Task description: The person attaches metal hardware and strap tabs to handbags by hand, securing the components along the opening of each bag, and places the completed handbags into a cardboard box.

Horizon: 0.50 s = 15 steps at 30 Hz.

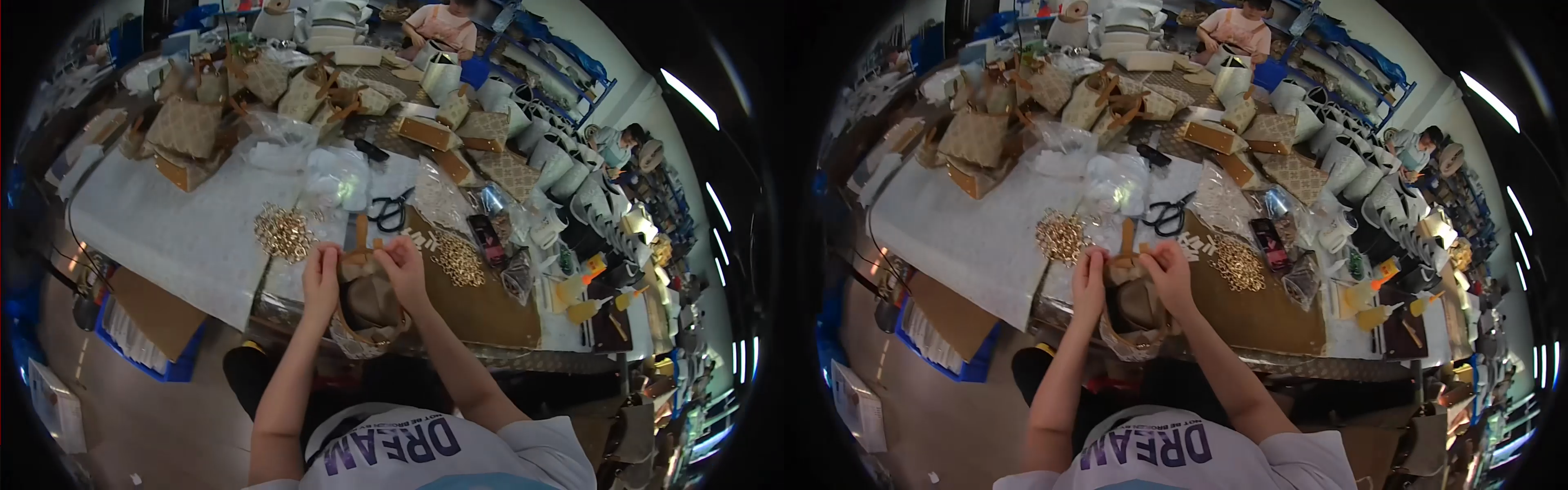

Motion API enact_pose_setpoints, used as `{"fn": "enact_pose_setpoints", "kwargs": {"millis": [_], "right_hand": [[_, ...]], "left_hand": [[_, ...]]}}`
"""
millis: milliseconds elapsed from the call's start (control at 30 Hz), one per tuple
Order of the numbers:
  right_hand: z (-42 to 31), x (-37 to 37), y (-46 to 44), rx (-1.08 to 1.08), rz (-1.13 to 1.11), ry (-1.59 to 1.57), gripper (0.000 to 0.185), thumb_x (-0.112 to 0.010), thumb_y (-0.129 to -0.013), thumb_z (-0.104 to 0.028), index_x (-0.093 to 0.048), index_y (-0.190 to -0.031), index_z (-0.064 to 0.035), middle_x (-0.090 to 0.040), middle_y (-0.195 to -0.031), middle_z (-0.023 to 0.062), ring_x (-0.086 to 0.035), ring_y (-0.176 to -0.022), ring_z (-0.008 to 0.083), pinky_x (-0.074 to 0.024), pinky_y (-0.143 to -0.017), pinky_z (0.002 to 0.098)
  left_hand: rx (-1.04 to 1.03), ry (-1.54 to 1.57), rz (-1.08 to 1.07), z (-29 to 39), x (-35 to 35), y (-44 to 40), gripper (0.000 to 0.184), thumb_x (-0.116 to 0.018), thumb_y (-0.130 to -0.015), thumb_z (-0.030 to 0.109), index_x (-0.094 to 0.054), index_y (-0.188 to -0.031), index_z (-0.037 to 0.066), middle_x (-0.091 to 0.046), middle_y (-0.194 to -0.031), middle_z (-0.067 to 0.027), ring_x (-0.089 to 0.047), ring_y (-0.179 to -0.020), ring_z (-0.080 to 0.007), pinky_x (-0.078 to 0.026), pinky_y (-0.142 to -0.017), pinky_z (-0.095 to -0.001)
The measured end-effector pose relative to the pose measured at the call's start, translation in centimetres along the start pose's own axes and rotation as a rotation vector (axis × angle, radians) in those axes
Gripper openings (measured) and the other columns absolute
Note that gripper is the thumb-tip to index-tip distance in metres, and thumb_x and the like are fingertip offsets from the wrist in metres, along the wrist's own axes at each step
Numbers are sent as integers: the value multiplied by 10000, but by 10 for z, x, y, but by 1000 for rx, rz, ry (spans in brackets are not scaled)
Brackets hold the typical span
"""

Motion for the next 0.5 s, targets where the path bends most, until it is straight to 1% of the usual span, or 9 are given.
{"fn": "enact_pose_setpoints", "kwargs": {"millis": [33,100,133,233,300,333,433,467,500], "right_hand": [[2,5,-1,-14,-14,11,175,-622,-886,14,-468,-923,-60,-505,-834,-23,-523,-783,40,-438,-707,191],[6,2,-1,-26,-37,-21,166,-618,-890,9,-470,-922,-60,-511,-839,-26,-522,-782,36,-427,-701,187],[3,0,0,-31,-47,-31,156,-616,-892,3,-479,-936,-61,-521,-849,-31,-525,-785,31,-422,-698,180],[5,3,1,-46,-91,-42,153,-616,-893,0,-489,-953,-63,-529,-859,-33,-532,-793,30,-425,-703,178],[5,5,1,-73,-129,-38,157,-613,-891,1,-496,-972,-63,-536,-876,-32,-541,-822,40,-438,-732,188],[3,5,2,-70,-134,-45,159,-613,-890,2,-497,-977,-63,-537,-878,-32,-543,-828,44,-441,-740,191],[0,6,4,-77,-118,-32,176,-616,-883,5,-504,-1006,-54,-559,-895,-14,-550,-840,53,-447,-757,200],[0,4,6,-89,-86,-32,182,-618,-882,1,-507,-1017,-50,-571,-893,-8,-554,-831,53,-449,-751,200],[-1,3,5,-96,-61,-29,189,-621,-881,-2,-511,-1028,-46,-582,-891,-3,-559,-821,53,-450,-745,200]], "left_hand": [[87,140,-4,-1,-1,2,137,-546,-971,154,-561,-1027,30,-589,-894,-17,-556,-833,-83,-449,-761,-217],[97,145,-79,6,3,4,152,-611,-919,95,-561,-1045,27,-601,-916,-21,-567,-853,-82,-458,-775,-218],[126,187,-93,1,3,2,235,-673,-851,35,-557,-1055,23,-609,-951,-28,-585,-902,-92,-470,-806,-226],[133,176,-220,7,7,0,337,-722,-789,-2,-550,-1078,15,-606,-1035,-44,-588,-985,-115,-475,-851,-238],[180,112,-298,15,10,0,371,-728,-775,-8,-545,-1098,7,-605,-1054,-46,-588,-985,-118,-475,-856,-238],[140,24,-276,11,11,-1,336,-723,-783,4,-560,-1076,25,-611,-987,-19,-590,-930,-106,-479,-829,-245],[178,-107,-326,20,17,-5,321,-721,-783,6,-572,-1067,32,-617,-959,-19,-589,-922,-107,-477,-815,-243],[99,-177,-331,25,18,-6,270,-715,-789,13,-604,-1035,23,-638,-925,-29,-600,-868,-106,-485,-770,-245],[97,-240,-341,28,17,-8,251,-715,-791,17,-613,-1021,15,-644,-905,-31,-601,-843,-104,-487,-754,-247]]}}
Point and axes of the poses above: each hand's wrist, its own y-axis away from the middle knuckle, its own x-axis out of the back of the hand, z = x × y, the point moved 1 cm from there along -y, towards the middle knuckle
